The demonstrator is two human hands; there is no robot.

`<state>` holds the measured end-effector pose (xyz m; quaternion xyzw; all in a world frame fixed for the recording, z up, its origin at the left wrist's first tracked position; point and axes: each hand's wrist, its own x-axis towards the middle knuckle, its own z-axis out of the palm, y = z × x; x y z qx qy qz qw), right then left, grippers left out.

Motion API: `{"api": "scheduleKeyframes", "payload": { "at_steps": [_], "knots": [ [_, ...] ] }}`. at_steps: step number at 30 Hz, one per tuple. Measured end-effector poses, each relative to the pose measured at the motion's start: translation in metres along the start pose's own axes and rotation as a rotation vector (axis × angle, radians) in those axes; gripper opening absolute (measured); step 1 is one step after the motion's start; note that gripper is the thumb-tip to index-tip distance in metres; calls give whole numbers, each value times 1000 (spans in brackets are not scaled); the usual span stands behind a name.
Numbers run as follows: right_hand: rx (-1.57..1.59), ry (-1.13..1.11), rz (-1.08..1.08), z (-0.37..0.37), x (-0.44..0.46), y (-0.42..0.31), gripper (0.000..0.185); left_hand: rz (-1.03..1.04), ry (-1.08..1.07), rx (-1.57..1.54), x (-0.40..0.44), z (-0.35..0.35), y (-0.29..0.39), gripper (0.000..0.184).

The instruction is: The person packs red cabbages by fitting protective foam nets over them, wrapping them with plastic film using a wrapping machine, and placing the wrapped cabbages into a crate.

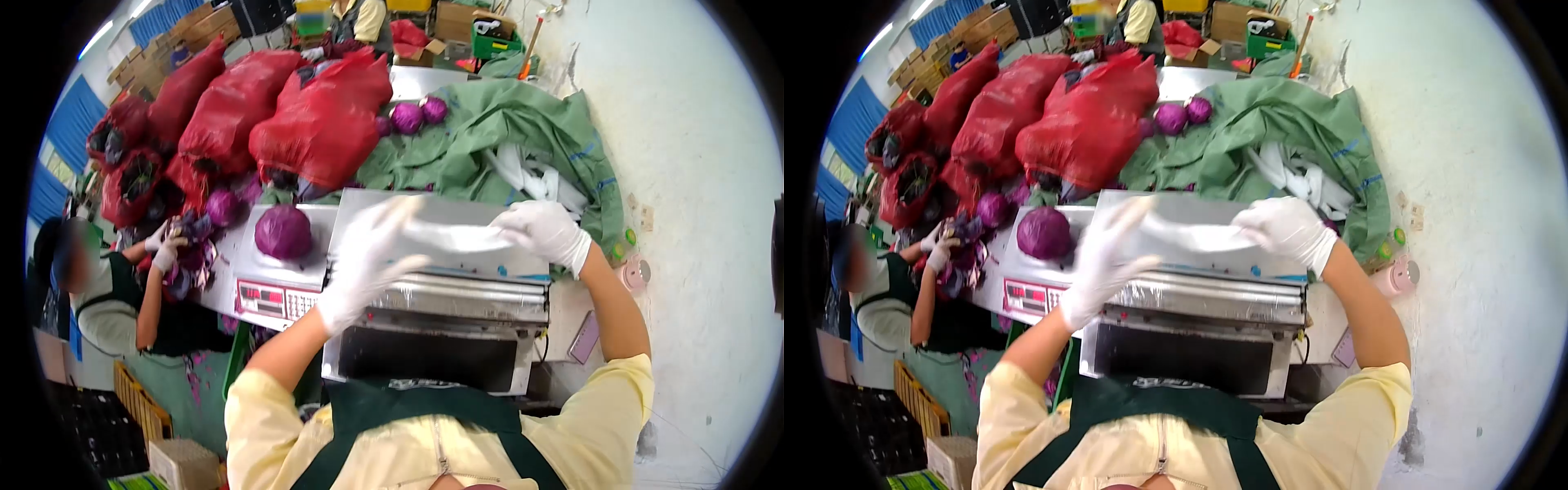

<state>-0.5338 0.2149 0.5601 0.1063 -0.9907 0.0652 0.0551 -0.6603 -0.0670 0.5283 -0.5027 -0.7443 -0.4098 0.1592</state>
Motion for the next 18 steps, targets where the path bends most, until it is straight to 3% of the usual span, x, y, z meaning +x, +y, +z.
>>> {"api": "scheduleKeyframes", "payload": {
  "at_steps": [2, 3, 4, 5, 6, 7, 8, 10, 12, 13, 14, 16, 17, 18],
  "knots": [
    [135, -3, -133, -2, -3, -39, 22, 41, -288, -53, -2, 27, 20, 26],
    [219, 140, -81, -7, -6, -53, 27, 33, -287, -58, -10, 34, 25, 26],
    [301, 286, -25, -11, -11, -63, 32, -181, -219, -235, -20, 40, 29, 21],
    [340, 608, 84, 3, -15, -63, 47, -391, -148, -408, -27, 45, 34, 17],
    [565, 634, 219, 21, -21, -66, 50, -386, -146, -412, -32, 50, 40, 17],
    [796, 690, 350, 40, -27, -69, 54, -651, -35, -730, -38, 55, 47, 16],
    [1060, 564, 427, 71, -33, -69, 56, -916, 86, -1049, -45, 60, 56, 16],
    [1465, 328, 531, 98, -30, -106, 35, -947, 65, -981, -58, 69, 76, 17],
    [1268, 548, 639, 104, -38, -108, 25, -813, 220, -775, -75, 70, 78, 18],
    [1515, 669, 788, 83, -40, -113, 19, -865, 296, -793, -83, 64, 75, 18],
    [1458, 802, 664, 91, -44, -98, 17, -995, 306, -929, -91, 56, 74, 17],
    [1499, 619, 644, 93, -48, -96, 17, -981, 182, -859, -107, 48, 66, 17],
    [1321, 425, 591, 96, -50, -102, 18, -975, 108, -889, -111, 46, 63, 20],
    [1215, 168, 515, 99, -51, -106, 20, -727, 261, -856, -112, 48, 63, 27]
  ]
}}
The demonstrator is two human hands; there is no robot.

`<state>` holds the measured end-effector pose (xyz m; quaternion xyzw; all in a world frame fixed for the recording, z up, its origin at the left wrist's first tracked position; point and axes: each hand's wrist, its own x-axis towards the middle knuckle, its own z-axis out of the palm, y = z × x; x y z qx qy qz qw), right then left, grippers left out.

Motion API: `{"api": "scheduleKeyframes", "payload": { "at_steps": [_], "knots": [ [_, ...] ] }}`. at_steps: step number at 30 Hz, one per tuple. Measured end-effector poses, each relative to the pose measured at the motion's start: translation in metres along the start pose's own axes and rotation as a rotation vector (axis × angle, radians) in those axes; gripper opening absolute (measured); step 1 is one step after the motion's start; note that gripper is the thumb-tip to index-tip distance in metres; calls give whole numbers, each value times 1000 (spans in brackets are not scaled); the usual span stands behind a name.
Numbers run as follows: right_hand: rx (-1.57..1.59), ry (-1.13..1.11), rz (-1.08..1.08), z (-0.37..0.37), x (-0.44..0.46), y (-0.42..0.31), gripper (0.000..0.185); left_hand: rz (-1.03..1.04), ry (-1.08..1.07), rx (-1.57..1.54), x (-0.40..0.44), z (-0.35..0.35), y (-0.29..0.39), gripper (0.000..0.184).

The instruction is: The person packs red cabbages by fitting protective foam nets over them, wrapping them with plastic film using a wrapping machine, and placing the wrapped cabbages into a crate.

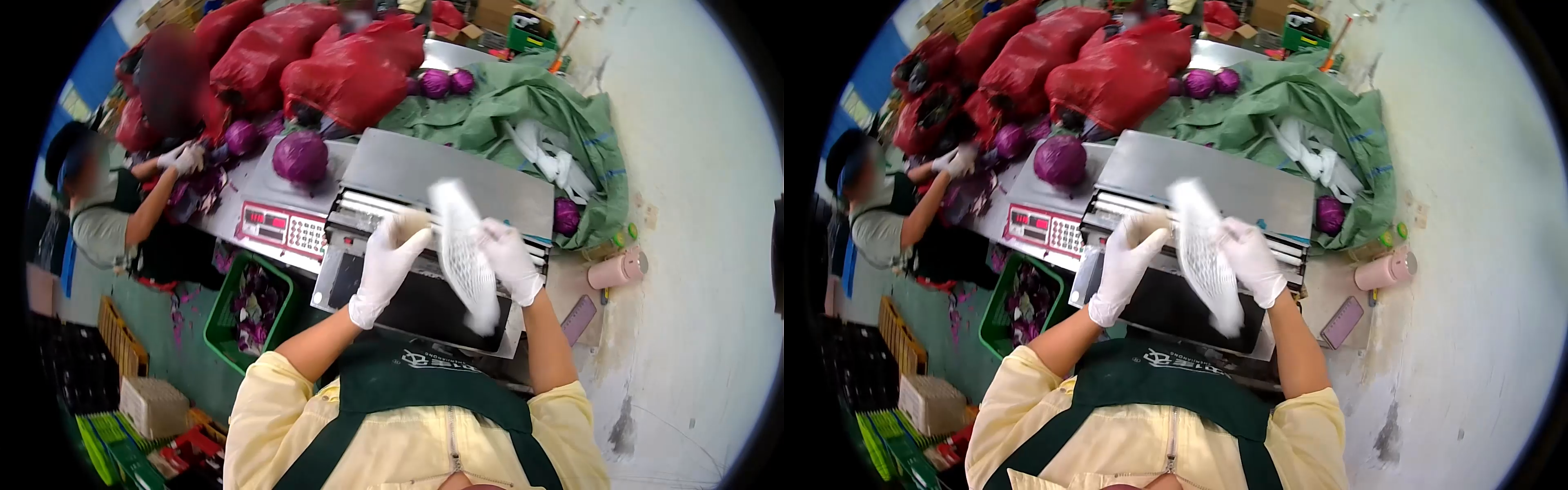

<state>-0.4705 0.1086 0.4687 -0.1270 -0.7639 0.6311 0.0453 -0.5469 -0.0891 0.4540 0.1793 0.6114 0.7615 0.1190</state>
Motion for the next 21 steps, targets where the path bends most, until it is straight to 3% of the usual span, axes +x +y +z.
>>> {"api": "scheduleKeyframes", "payload": {
  "at_steps": [1, 4, 5, 6, 8, 10, 12, 13, 14, 16, 18, 19, 20, 21],
  "knots": [
    [28, -88, 44, 13, -4, -4, 21, 75, 102, -34, 1, 6, 10, 30],
    [-39, -277, 106, 41, -13, -22, 25, 60, 32, 4, 10, -17, 19, 33],
    [-6, -264, 120, 46, -17, -40, 26, -79, -9, -97, 11, -26, 13, 30],
    [27, -253, 131, 53, -18, -53, 27, -101, 24, -40, 7, -32, 19, 24],
    [332, -293, 125, 47, -4, -33, 32, -130, 122, -254, -2, -33, 40, 17],
    [154, -93, -96, 81, 7, -38, 35, -97, 115, -453, -8, -35, 46, 13],
    [422, -118, -118, 118, 16, -21, 32, 35, 206, -169, 2, -36, 30, 12],
    [654, -182, 9, 126, 22, -12, 30, 252, 244, -9, 11, -39, 15, 11],
    [796, -101, 8, 150, 13, -38, 28, 460, 271, 156, 18, -46, 6, 10],
    [509, -60, -155, 170, 17, -47, 24, 602, 481, 482, 22, -61, 23, 9],
    [275, -34, -233, 175, 35, -38, 19, 730, 529, 476, 33, -79, 26, 7],
    [525, -27, -125, 181, 45, -40, 16, 720, 535, 376, 39, -86, 22, 8],
    [466, 31, -164, 186, 55, -35, 16, 704, 534, 273, 46, -94, 18, 9],
    [405, 52, -155, 193, 60, -43, 16, 692, 489, 391, 52, -103, 15, 11]
  ]
}}
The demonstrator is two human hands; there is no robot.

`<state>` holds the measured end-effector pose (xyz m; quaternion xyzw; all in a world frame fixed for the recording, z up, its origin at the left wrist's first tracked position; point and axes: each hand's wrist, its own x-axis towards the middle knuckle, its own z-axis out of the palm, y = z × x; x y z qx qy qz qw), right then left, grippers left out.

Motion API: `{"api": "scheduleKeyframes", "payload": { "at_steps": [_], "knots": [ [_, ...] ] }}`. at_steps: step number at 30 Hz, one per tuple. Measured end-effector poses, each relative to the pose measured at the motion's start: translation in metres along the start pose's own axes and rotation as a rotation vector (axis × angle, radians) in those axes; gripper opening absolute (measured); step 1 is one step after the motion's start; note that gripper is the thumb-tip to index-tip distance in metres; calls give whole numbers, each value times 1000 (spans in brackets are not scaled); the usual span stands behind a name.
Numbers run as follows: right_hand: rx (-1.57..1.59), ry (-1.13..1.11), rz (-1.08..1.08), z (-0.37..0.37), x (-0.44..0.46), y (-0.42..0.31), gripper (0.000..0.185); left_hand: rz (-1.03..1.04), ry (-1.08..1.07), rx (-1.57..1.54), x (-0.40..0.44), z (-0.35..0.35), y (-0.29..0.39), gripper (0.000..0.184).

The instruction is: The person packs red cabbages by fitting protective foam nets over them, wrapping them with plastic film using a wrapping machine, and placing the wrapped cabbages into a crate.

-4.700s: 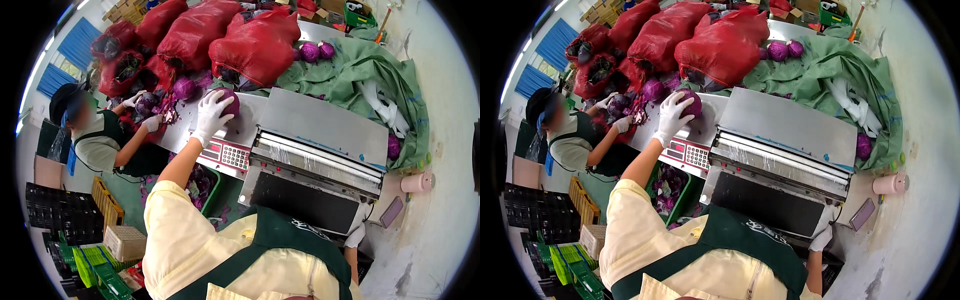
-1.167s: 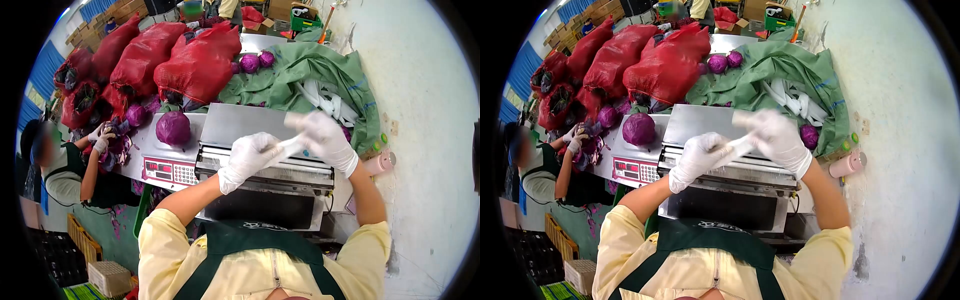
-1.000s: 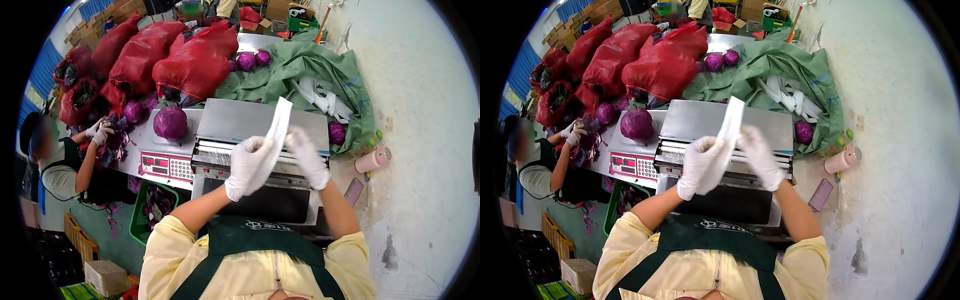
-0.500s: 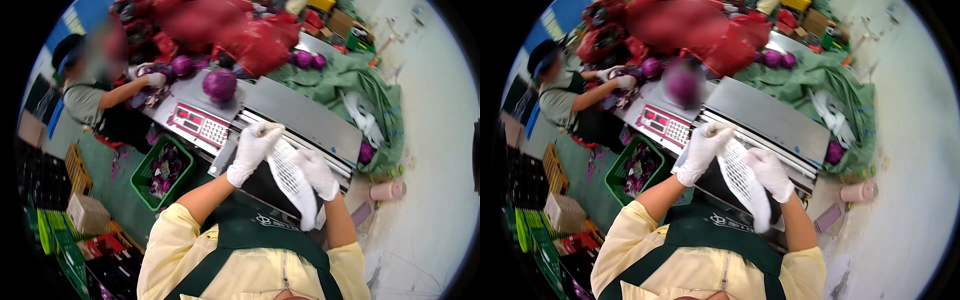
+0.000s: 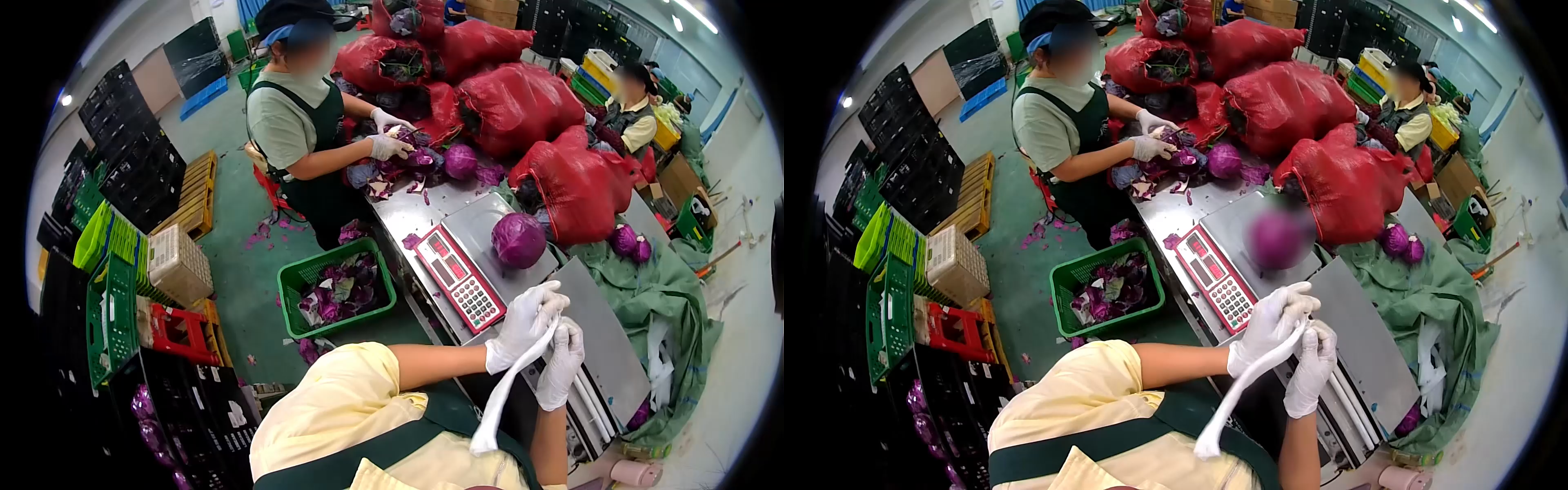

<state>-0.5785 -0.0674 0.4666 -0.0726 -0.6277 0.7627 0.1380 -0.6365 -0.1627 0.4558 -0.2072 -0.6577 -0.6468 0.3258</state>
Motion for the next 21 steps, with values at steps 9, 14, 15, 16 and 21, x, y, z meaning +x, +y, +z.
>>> {"api": "scheduleKeyframes", "payload": {
  "at_steps": [9, 14, 15, 16, 21],
  "knots": [
    [-231, 106, -76, 35, 51, -4, 20, -784, -64, -675, 53, -20, -60, 22],
    [619, 148, 471, -1, 99, 18, 23, -1315, -800, -935, 55, -57, -62, 26],
    [635, 211, 545, -15, 109, 21, 24, -1396, -1031, -885, 48, -75, -69, 28],
    [572, 94, 562, -33, 111, 23, 27, -1395, -1086, -734, 48, -87, -75, 27],
    [-1012, -703, 241, -12, 154, 21, 34, -916, -399, -120, 99, -117, -166, 18]
  ]
}}
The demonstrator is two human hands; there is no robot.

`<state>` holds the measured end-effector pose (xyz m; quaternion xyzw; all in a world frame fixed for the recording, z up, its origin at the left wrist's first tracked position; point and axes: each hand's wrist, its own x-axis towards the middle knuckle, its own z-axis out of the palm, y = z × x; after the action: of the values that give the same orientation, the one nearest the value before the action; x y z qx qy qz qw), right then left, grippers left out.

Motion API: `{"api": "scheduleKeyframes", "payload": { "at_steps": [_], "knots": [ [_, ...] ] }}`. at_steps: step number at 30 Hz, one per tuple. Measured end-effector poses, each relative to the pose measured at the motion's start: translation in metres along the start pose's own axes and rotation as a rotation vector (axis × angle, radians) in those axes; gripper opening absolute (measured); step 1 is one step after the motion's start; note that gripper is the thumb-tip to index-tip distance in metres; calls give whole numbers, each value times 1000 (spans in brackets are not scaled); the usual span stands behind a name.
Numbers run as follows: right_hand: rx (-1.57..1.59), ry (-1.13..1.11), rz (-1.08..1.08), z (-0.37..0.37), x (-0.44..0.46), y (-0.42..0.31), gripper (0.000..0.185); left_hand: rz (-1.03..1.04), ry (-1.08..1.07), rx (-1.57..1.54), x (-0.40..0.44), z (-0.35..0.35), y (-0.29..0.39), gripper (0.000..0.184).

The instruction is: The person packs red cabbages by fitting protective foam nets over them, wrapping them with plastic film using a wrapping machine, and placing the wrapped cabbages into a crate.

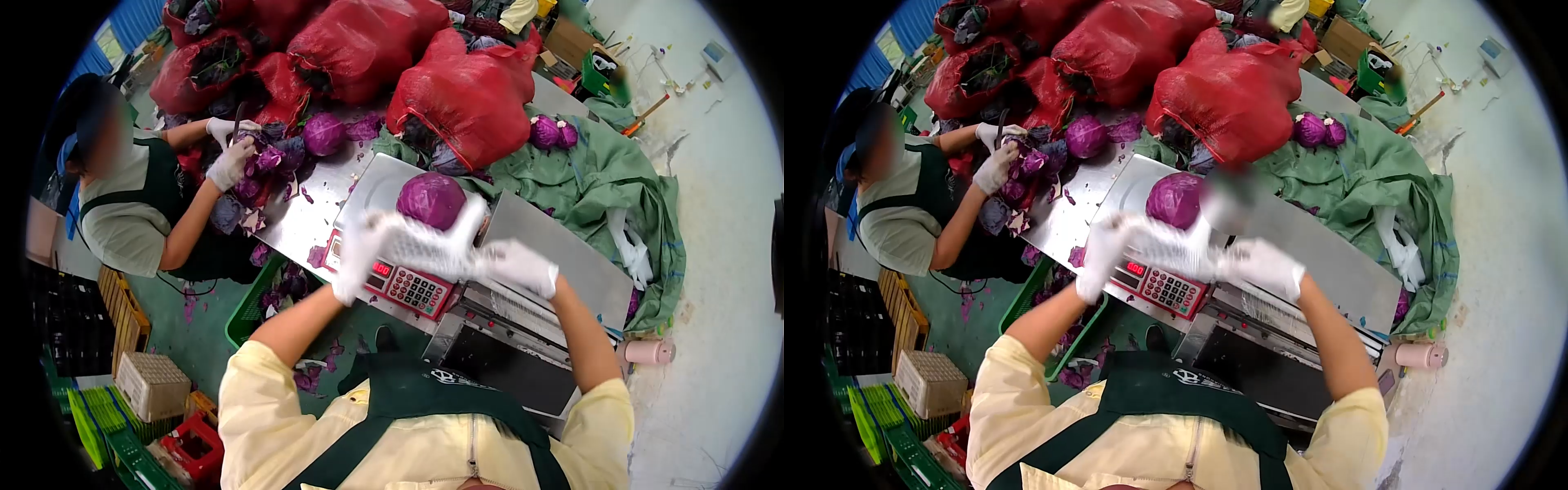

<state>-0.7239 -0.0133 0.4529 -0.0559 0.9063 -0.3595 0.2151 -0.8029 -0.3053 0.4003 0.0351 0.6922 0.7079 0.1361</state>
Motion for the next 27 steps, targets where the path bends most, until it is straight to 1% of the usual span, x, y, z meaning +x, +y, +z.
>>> {"api": "scheduleKeyframes", "payload": {
  "at_steps": [1, 2, 3, 4, 5, 6, 7, 8, 9, 10, 11, 12, 13, 14, 15, 16, 17, 18, 19, 20, 22, 23, 24, 25, 26, 27],
  "knots": [
    [19, 103, -22, -8, 22, 4, 34, 57, 179, 141, 21, -6, 6, 21],
    [12, 281, -61, -21, 43, -6, 35, 154, 345, 436, 52, -14, -2, 26],
    [-65, 439, -115, -33, 67, -12, 35, 316, 472, 658, 76, -21, -13, 31],
    [-195, 564, -149, -42, 93, -15, 36, 319, 479, 656, 91, -22, -20, 31],
    [-348, 635, -128, -46, 119, -13, 37, 227, 454, 864, 104, -24, -23, 34],
    [-488, 641, -31, -44, 142, -5, 38, 131, 429, 1068, 115, -26, -32, 38],
    [-556, 589, 125, -38, 167, 8, 39, 124, 289, 1171, 126, -30, -60, 38],
    [-489, 495, 377, -27, 201, 43, 39, 168, 211, 1205, 116, -21, -66, 32],
    [-13, 341, 404, -17, 218, 78, 38, 243, 161, 1257, 108, -13, -75, 18],
    [457, 164, 419, -6, 226, 102, 38, 294, 164, 1259, 93, -4, -70, 13],
    [595, 124, 376, 8, 231, 108, 37, 398, 151, 1148, 86, 3, -80, 13],
    [734, 81, 336, 23, 230, 109, 36, 523, 232, 947, 68, 15, -77, 14],
    [847, 166, 247, 28, 206, 79, 35, 462, 232, 872, 56, 13, -80, 16],
    [954, 248, 151, 24, 169, 27, 35, 404, 238, 792, 53, 12, -82, 19],
    [929, 383, 118, 25, 147, -8, 35, 402, 256, 784, 55, 13, -82, 19],
    [911, 516, 104, 29, 123, -31, 34, 155, 112, -24, 51, 17, -87, 27],
    [999, 455, 56, 32, 100, -41, 34, -126, -29, -829, 36, 21, -98, 35],
    [1089, 393, 10, 34, 77, -52, 33, -377, -305, -1047, 6, 20, -64, 50],
    [1023, 447, 35, 36, 49, -82, 30, -465, -377, -1133, -8, 19, -57, 52],
    [1072, 373, 49, 41, 33, -76, 30, -552, -451, -1217, -20, 18, -52, 53],
    [868, 340, 40, 38, -6, -72, 31, -625, -440, -1222, -53, 13, -8, 60],
    [1082, 237, 26, 36, -24, -81, 32, -697, -438, -1233, -62, 9, -15, 66],
    [1296, 136, 7, 36, -41, -90, 33, -763, -454, -1196, -72, 5, 5, 63],
    [1374, 74, 34, 41, -55, -93, 37, -788, -398, -1114, -77, 5, -2, 64],
    [1450, -128, 65, 43, -67, -80, 36, -810, -348, -1027, -79, 6, -11, 66],
    [1498, -332, 109, 44, -78, -73, 36, -796, -400, -1051, -81, 7, -13, 69]
  ]
}}
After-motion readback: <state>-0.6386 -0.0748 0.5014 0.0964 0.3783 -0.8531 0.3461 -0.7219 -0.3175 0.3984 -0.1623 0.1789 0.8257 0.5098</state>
